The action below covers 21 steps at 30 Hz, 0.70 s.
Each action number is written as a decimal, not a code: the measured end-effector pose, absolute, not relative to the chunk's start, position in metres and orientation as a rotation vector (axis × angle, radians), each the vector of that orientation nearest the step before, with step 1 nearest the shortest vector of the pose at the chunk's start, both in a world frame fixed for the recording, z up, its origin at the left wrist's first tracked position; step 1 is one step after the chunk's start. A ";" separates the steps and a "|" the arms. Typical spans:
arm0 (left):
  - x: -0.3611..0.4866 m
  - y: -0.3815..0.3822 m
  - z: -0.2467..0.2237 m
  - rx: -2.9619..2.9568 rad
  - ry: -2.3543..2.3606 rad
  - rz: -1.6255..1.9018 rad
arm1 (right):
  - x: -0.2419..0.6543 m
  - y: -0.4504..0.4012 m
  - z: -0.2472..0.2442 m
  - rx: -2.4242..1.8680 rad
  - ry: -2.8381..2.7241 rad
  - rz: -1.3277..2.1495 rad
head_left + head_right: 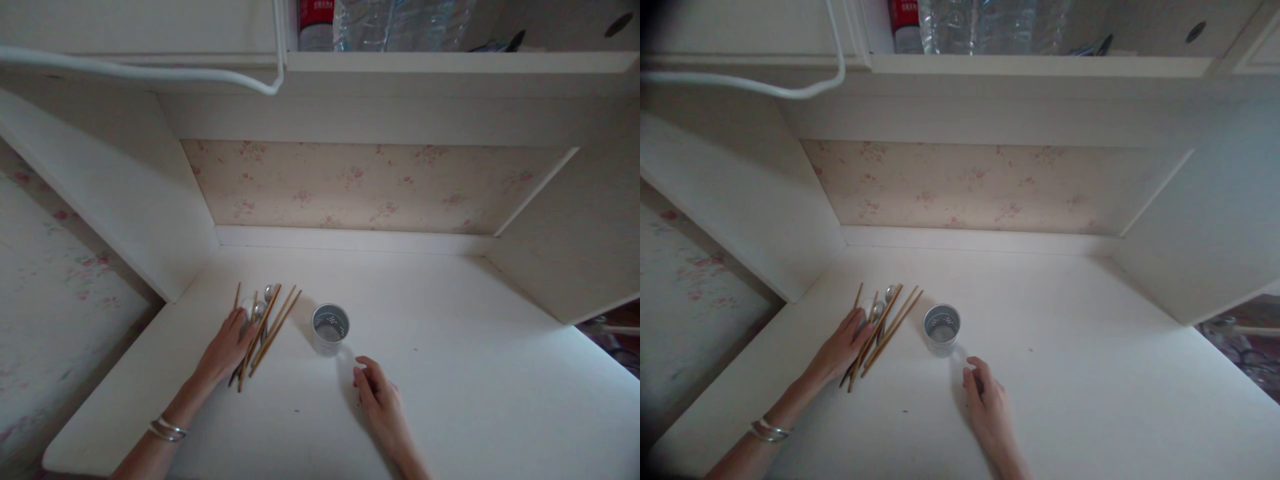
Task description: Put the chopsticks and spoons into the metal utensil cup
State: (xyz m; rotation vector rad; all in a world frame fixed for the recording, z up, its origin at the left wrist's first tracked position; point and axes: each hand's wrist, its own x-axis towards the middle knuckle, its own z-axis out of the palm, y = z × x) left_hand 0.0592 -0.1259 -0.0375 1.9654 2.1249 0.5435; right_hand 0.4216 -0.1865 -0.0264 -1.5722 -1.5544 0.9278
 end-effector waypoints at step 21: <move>0.149 -0.139 -0.017 2.366 2.071 0.297 | 0.423 -0.185 -0.025 -1.548 -1.699 0.865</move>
